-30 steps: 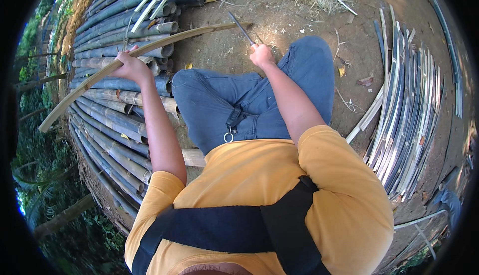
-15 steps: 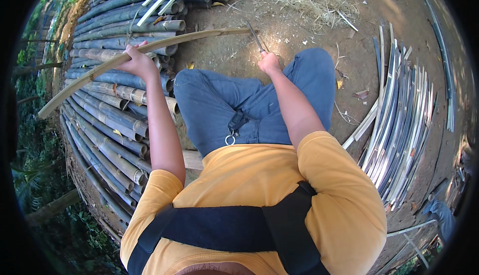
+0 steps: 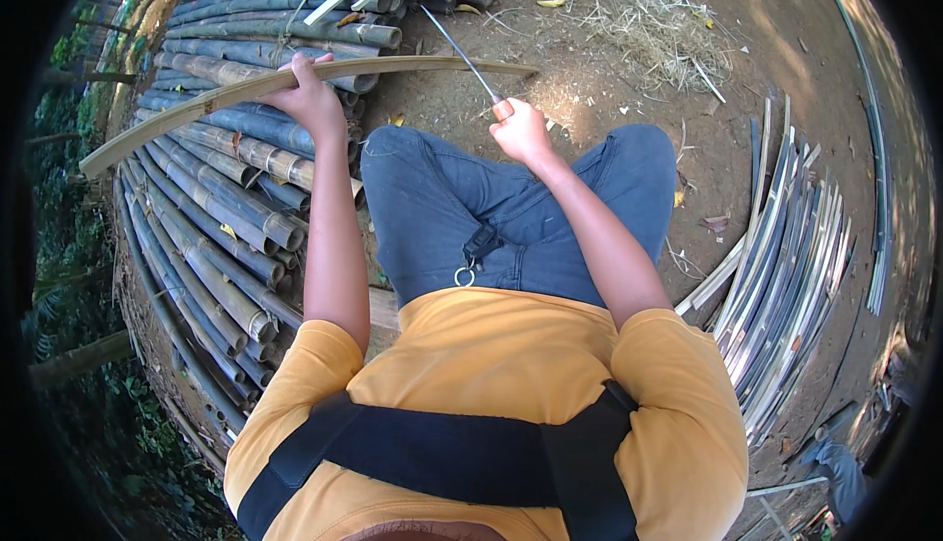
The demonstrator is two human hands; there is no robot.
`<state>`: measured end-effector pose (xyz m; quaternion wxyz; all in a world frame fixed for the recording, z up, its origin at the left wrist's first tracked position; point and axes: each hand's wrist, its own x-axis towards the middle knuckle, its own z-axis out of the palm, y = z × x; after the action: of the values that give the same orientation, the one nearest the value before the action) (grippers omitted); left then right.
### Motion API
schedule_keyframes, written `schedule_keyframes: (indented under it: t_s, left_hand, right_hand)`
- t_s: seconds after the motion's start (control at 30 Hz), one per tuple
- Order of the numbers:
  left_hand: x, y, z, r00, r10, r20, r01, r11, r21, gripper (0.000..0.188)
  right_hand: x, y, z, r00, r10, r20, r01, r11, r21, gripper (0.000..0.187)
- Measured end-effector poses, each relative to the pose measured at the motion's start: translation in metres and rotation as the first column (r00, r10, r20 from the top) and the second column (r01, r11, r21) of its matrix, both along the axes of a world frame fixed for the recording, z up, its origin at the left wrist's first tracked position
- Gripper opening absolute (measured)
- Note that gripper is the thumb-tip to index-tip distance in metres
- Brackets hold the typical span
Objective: The person shaves a strip of bamboo with a knife, turning it over to work on both sides while sitting on the ground.
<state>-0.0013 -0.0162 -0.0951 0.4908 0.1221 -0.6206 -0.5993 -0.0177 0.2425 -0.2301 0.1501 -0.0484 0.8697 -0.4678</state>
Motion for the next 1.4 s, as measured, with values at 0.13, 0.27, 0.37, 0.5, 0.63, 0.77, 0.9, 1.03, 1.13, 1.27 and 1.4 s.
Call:
schedule_keyframes:
  t_s: [0.13, 0.27, 0.37, 0.5, 0.63, 0.77, 0.9, 1.03, 1.13, 1.27, 1.4]
  left_hand:
    - [-0.005, 0.005, 0.004, 0.997, -0.064, -0.030, 0.064, 0.998, -0.003, 0.042]
    - [-0.009, 0.015, 0.007, 0.982, -0.164, -0.090, 0.158, 0.985, -0.068, 0.036]
    - [-0.006, 0.021, 0.011, 0.975, -0.202, -0.098, 0.195, 0.978, -0.072, 0.034]
    - [-0.009, 0.030, 0.014, 0.958, -0.259, -0.124, 0.246, 0.963, -0.108, 0.032]
    - [-0.011, 0.034, 0.013, 0.985, -0.172, -0.028, 0.165, 0.973, -0.160, 0.035]
    - [-0.007, 0.017, 0.010, 0.991, -0.134, -0.019, 0.131, 0.985, -0.116, 0.038]
    - [-0.007, 0.024, 0.009, 0.994, -0.108, -0.027, 0.103, 0.987, -0.124, 0.040]
    - [-0.007, -0.002, 0.000, 0.999, -0.049, -0.003, 0.048, 0.992, -0.118, 0.039]
    - [-0.004, -0.014, -0.007, 0.995, -0.096, 0.012, 0.097, 0.989, -0.115, 0.033]
    - [-0.003, 0.005, -0.007, 0.999, 0.030, -0.015, -0.032, 0.993, -0.115, 0.030]
    - [0.000, -0.001, -0.004, 0.998, 0.059, 0.009, -0.057, 0.981, -0.187, 0.036]
  right_hand:
    - [0.006, -0.003, 0.029, 0.999, 0.051, -0.005, -0.051, 0.999, 0.006, 0.020]
    - [0.000, 0.008, 0.017, 0.998, 0.021, 0.064, -0.026, 0.997, 0.079, 0.021]
    - [0.006, 0.006, 0.023, 0.995, 0.028, 0.094, -0.029, 0.999, 0.015, 0.021]
    - [0.025, -0.003, 0.032, 0.990, 0.032, 0.137, -0.017, 0.994, -0.109, 0.022]
    - [0.029, -0.016, 0.036, 0.998, -0.028, 0.057, 0.033, 0.995, -0.099, 0.019]
    - [0.041, -0.033, 0.090, 0.997, 0.055, 0.058, -0.051, 0.996, -0.071, 0.016]
    - [0.033, -0.026, 0.078, 0.994, 0.107, 0.031, -0.105, 0.993, -0.044, 0.017]
    - [0.031, -0.041, 0.100, 0.983, 0.150, 0.102, -0.152, 0.988, 0.010, 0.022]
    - [0.033, -0.047, 0.108, 0.982, 0.156, 0.109, -0.162, 0.985, 0.056, 0.028]
    - [0.022, -0.027, 0.085, 0.981, 0.087, 0.176, -0.104, 0.991, 0.086, 0.027]
    - [0.034, -0.031, 0.098, 0.983, 0.136, 0.121, -0.151, 0.981, 0.124, 0.026]
